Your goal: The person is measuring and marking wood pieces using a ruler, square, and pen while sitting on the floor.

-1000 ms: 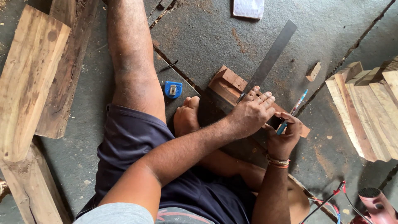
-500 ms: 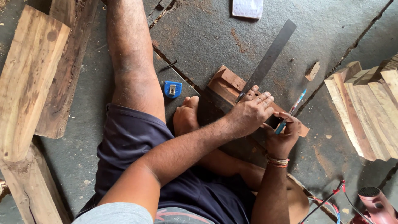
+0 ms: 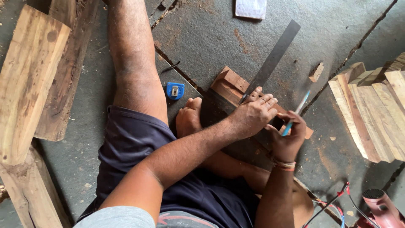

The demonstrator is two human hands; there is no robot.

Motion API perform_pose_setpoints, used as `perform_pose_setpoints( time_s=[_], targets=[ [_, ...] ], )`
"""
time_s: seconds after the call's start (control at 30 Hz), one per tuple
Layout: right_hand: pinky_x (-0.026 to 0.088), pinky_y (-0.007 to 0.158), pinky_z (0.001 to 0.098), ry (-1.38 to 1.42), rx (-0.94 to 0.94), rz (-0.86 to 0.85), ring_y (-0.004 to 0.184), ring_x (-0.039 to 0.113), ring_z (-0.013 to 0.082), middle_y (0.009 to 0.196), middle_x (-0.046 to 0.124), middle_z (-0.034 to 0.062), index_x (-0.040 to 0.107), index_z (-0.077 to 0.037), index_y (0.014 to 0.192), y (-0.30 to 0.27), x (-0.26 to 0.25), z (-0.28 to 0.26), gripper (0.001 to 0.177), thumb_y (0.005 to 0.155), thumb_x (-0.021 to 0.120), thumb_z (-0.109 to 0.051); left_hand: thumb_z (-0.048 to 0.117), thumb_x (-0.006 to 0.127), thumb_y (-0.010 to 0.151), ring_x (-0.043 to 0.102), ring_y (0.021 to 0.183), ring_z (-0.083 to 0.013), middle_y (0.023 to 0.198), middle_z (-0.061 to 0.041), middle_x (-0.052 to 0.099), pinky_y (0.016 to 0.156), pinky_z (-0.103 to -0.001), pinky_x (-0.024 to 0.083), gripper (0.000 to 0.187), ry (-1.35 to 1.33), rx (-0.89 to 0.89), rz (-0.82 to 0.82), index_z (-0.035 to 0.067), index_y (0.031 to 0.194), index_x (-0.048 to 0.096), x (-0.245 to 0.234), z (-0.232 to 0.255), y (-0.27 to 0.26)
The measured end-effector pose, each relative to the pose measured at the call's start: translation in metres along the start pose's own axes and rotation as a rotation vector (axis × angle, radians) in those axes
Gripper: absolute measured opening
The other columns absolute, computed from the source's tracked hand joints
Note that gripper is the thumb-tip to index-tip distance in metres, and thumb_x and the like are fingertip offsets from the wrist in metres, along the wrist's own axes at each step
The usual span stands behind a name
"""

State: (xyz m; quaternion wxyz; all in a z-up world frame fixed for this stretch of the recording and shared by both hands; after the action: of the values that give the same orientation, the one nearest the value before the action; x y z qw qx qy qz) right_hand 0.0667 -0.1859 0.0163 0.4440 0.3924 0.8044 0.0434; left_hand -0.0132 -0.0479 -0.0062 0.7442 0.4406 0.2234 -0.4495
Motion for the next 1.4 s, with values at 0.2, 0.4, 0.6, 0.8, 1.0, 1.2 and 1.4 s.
perform_pose_setpoints(
  time_s=[0.2, 0.4, 0.6, 0.8, 1.0, 1.2, 1.4],
  targets=[
    [0.06, 0.076, 0.0293, 0.519, 0.035, 0.189, 0.086, 0.073, 0.0192, 0.102, 0.068, 0.0127, 0.063, 0.0, 0.123, 0.021, -0.014, 0.023, 0.022, 0.117, 0.056, -0.02, 0.014, 0.067, 0.083, 0.059, 0.129, -0.0318, 0.129, -0.019, 0.064, 0.118, -0.059, 0.034, 0.023, 0.11, 0.033, 0.038, 0.003, 0.103, 0.068, -0.002, 0.001, -0.001],
    [0.054, 0.059, 0.0272, 0.738, 0.096, -0.346, 0.07, 0.068, 0.0144, 0.09, 0.072, 0.0112, 0.071, 0.003, 0.106, 0.095, 0.037, -0.031, 0.031, 0.114, 0.052, -0.021, 0.003, 0.059, 0.102, 0.064, 0.128, -0.0284, 0.118, -0.01, 0.07, 0.114, -0.044, 0.049, 0.013, 0.045, -0.027, -0.222, 0.005, 0.111, 0.069, 0.042, -0.008, -0.006],
    [0.06, 0.064, 0.0249, -0.076, -0.175, -0.312, 0.077, 0.076, 0.0116, 0.093, 0.078, 0.0096, 0.073, 0.001, 0.093, 0.132, 0.051, -0.056, 0.015, 0.106, 0.07, -0.007, 0.015, 0.07, 0.075, 0.067, 0.109, -0.0281, 0.102, -0.012, 0.071, 0.105, -0.051, 0.054, 0.019, 0.141, 0.035, 0.204, 0.007, 0.092, 0.067, -0.03, 0.007, -0.003],
    [0.062, 0.07, 0.0248, 0.132, -0.207, -0.431, 0.082, 0.075, 0.0137, 0.099, 0.077, 0.0062, 0.075, -0.003, 0.095, 0.13, 0.054, -0.055, 0.017, 0.107, 0.066, -0.012, 0.011, 0.067, 0.094, 0.066, 0.111, -0.0297, 0.107, -0.014, 0.071, 0.101, -0.048, 0.051, 0.009, 0.074, -0.006, -0.149, 0.008, 0.102, 0.067, 0.008, 0.001, -0.004],
    [0.05, 0.05, 0.0269, -0.455, -0.371, -0.108, 0.057, 0.069, 0.0163, 0.073, 0.074, 0.006, 0.08, -0.004, 0.096, 0.133, 0.039, -0.053, 0.015, 0.105, 0.072, -0.013, 0.015, 0.069, 0.077, 0.062, 0.118, -0.0264, 0.115, -0.014, 0.071, 0.112, -0.053, 0.044, 0.015, 0.229, 0.076, 0.139, 0.008, 0.091, 0.069, -0.02, 0.004, -0.002],
    [0.058, 0.086, 0.0291, 0.131, -0.123, 0.125, 0.103, 0.074, 0.0201, 0.116, 0.072, 0.0155, 0.063, 0.005, 0.139, 0.067, -0.011, -0.056, 0.027, 0.12, 0.053, -0.011, 0.019, 0.065, 0.086, 0.056, 0.13, -0.0223, 0.128, -0.01, 0.06, 0.11, -0.067, 0.038, 0.028, 0.2, 0.135, 0.282, 0.004, 0.108, 0.071, -0.001, 0.006, -0.014],
    [0.051, 0.108, 0.0442, -0.368, -0.144, 0.37, 0.123, 0.065, 0.0301, 0.126, 0.067, 0.0207, 0.059, 0.004, 0.14, -0.038, -0.064, -0.034, 0.038, 0.113, 0.057, -0.023, 0.012, 0.069, 0.095, 0.054, 0.136, -0.0285, 0.141, -0.014, 0.054, 0.118, -0.041, 0.051, 0.041, -0.612, 0.074, 0.175, -0.001, 0.132, 0.058, -0.029, 0.039, -0.012]
  ],
)
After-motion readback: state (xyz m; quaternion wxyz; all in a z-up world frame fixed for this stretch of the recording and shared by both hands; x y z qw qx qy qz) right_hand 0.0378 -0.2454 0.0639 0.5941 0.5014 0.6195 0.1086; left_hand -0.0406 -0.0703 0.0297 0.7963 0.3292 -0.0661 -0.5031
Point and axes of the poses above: each hand's wrist, its own y-axis towards the middle knuckle, its own x-axis out of the palm, z = x × y, the point moved 3 cm from there along y, towards the middle knuckle
